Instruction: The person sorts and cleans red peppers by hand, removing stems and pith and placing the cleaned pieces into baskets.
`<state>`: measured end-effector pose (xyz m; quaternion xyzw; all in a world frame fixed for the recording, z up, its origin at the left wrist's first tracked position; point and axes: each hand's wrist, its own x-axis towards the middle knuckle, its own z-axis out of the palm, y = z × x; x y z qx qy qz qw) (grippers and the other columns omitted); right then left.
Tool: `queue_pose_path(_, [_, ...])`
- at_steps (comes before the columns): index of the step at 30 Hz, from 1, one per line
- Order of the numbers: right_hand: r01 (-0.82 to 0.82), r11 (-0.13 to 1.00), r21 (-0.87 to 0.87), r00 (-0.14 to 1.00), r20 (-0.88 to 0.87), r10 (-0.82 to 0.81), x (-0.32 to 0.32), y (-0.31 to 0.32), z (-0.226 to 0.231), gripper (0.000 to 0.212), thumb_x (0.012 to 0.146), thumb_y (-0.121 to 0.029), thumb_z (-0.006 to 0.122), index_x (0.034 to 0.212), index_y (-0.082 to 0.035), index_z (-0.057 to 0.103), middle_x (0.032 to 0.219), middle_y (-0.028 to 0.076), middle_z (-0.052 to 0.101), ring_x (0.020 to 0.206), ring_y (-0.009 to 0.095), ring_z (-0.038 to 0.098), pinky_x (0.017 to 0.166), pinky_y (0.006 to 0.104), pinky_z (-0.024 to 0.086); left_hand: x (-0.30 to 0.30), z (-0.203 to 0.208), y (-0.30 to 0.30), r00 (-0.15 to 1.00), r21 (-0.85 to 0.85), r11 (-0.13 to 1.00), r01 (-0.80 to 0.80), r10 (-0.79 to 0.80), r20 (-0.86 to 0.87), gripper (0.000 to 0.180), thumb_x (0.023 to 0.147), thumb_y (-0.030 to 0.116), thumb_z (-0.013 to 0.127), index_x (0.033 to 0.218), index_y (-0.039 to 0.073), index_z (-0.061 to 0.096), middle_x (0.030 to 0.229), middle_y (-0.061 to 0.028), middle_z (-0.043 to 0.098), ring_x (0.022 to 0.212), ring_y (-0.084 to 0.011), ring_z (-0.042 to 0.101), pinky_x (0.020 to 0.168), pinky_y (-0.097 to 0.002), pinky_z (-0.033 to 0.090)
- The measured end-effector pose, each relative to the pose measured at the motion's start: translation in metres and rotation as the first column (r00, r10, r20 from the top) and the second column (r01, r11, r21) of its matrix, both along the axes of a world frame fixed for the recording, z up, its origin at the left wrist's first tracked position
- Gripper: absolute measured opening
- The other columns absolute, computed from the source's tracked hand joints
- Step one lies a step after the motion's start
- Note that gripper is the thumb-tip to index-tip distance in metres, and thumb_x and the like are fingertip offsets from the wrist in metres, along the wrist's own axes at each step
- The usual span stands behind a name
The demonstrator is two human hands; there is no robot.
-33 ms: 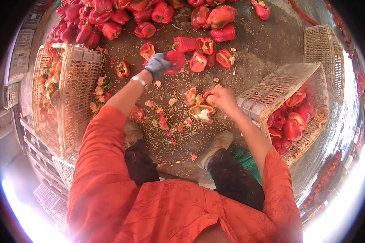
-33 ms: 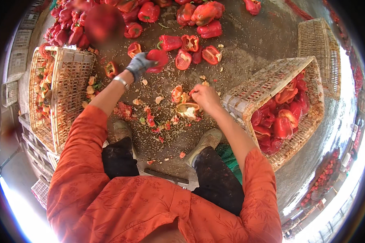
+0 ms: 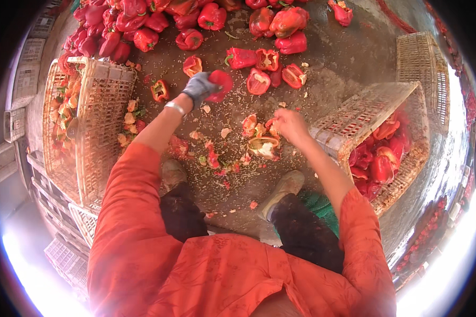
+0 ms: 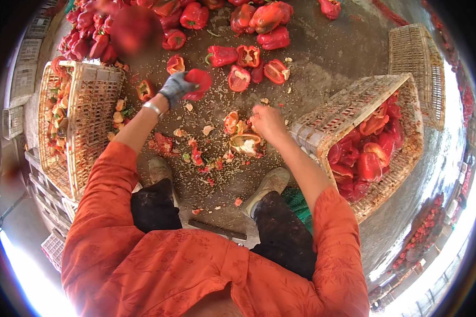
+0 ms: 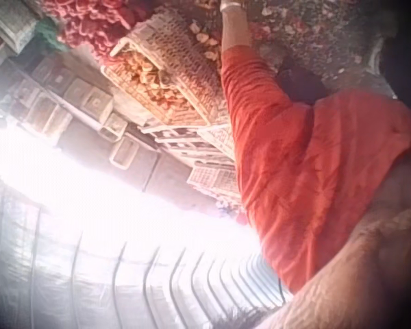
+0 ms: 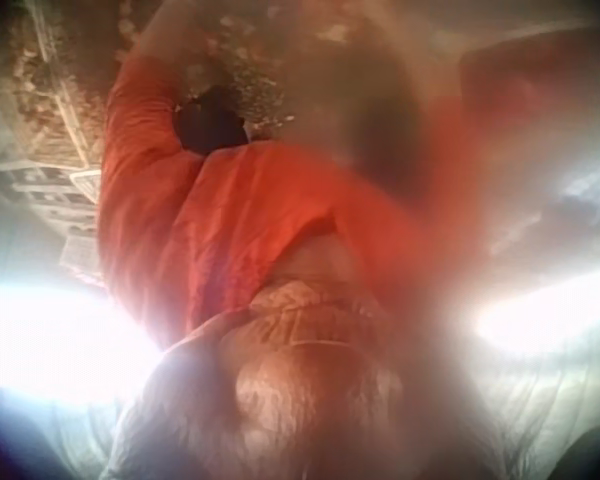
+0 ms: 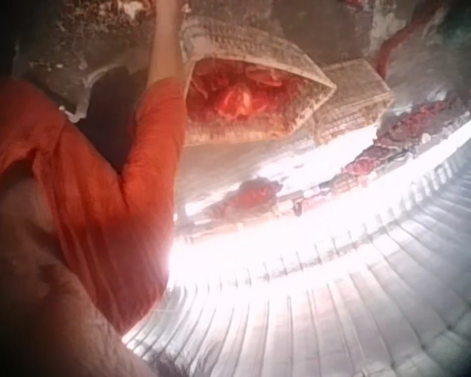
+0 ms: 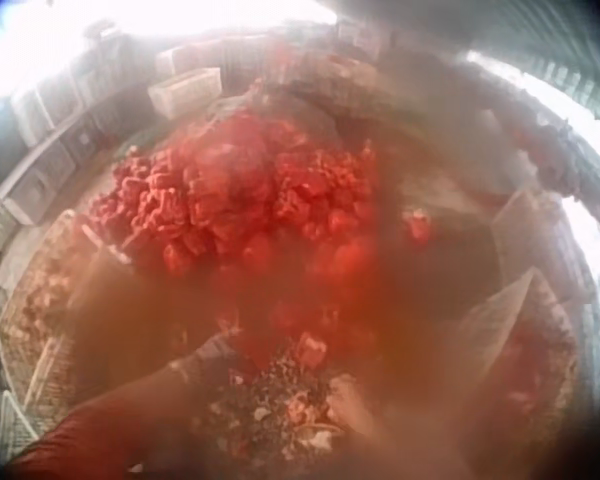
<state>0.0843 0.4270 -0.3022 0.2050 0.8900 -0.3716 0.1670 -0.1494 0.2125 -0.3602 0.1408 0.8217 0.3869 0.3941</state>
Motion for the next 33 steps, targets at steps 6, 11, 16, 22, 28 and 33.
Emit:
queue_pose_path(6, [0.092, 0.941, 0.325, 0.974, -0.228, -0.016, -0.069, -0.003, -0.045, 0.045, 0.077, -0.012, 0.061, 0.12, -0.007, 0.049, 0.108, 0.02, 0.052, 0.094, 0.036, 0.059, 0.076, 0.0436, 0.049, 0.041, 0.06, -0.043, 0.948, -0.119, 0.941, 0.318, -0.313, 0.06, 0.032, 0.074, 0.004, 0.07, 0.104, -0.001, 0.061, 0.095, -0.005, 0.067, 0.081, -0.0137, 0.064, 0.074, -0.0293, 0.052])
queue_pose_path(11, [-0.083, 0.894, 0.44, 0.979, -0.133, 0.157, -0.107, 0.0, -0.088, 0.044, 0.076, -0.009, 0.061, 0.119, -0.009, 0.051, 0.115, 0.017, 0.051, 0.091, 0.034, 0.061, 0.076, 0.0419, 0.051, 0.051, 0.065, -0.03, 0.894, 0.066, 0.955, 0.289, -0.294, 0.339, 0.029, 0.075, 0.006, 0.071, 0.102, -0.001, 0.062, 0.09, -0.0021, 0.065, 0.084, -0.0087, 0.056, 0.075, -0.0256, 0.046])
queue_pose_path(16, [-0.107, 0.903, 0.416, 0.993, -0.008, 0.121, -0.117, -0.004, -0.109, 0.022, 0.076, -0.013, 0.065, 0.097, -0.008, 0.063, 0.093, 0.016, 0.064, 0.09, 0.032, 0.063, 0.076, 0.041, 0.05, 0.047, 0.048, -0.019, 0.781, 0.345, 0.939, -0.018, -0.202, 0.591, 0.033, 0.08, 0.013, 0.069, 0.109, 0.001, 0.06, 0.097, -0.0032, 0.064, 0.09, -0.0107, 0.057, 0.08, -0.0278, 0.047])
queue_pose_path(22, [0.462, 0.787, -0.41, 0.884, 0.141, -0.445, -0.084, -0.018, -0.066, 0.033, 0.078, -0.034, 0.072, 0.077, -0.003, 0.061, 0.057, 0.001, 0.054, 0.041, 0.01, 0.05, 0.036, 0.0243, 0.036, 0.047, 0.017, -0.01, 0.835, 0.11, 0.993, -0.046, -0.022, 0.55, 0.045, 0.085, 0.029, 0.065, 0.118, 0.0, 0.056, 0.101, -0.0063, 0.064, 0.088, -0.0127, 0.059, 0.081, -0.0295, 0.049])
queue_pose_path(28, [0.208, 0.898, -0.389, 0.963, -0.077, -0.257, -0.049, -0.039, -0.038, 0.029, 0.08, -0.028, 0.066, 0.078, 0.0, 0.061, 0.062, 0.014, 0.059, 0.057, 0.024, 0.058, 0.055, 0.0379, 0.045, 0.073, 0.059, 0.004, 0.785, 0.238, 0.968, 0.075, -0.205, 0.585, 0.052, 0.083, 0.04, 0.066, 0.115, 0.0, 0.057, 0.093, -0.0026, 0.063, 0.078, -0.0105, 0.057, 0.073, -0.0287, 0.049])
queue_pose_path(33, [0.029, 0.993, 0.114, 0.962, -0.274, 0.003, -0.039, -0.061, 0.008, 0.035, 0.084, -0.034, 0.061, 0.071, -0.002, 0.056, 0.068, 0.017, 0.06, 0.067, 0.036, 0.059, 0.059, 0.0436, 0.045, 0.087, 0.083, -0.012, 0.743, 0.266, 0.963, -0.042, -0.148, 0.653, 0.053, 0.08, 0.046, 0.067, 0.105, -0.001, 0.06, 0.084, -0.0005, 0.062, 0.071, -0.0077, 0.056, 0.064, -0.0254, 0.048])
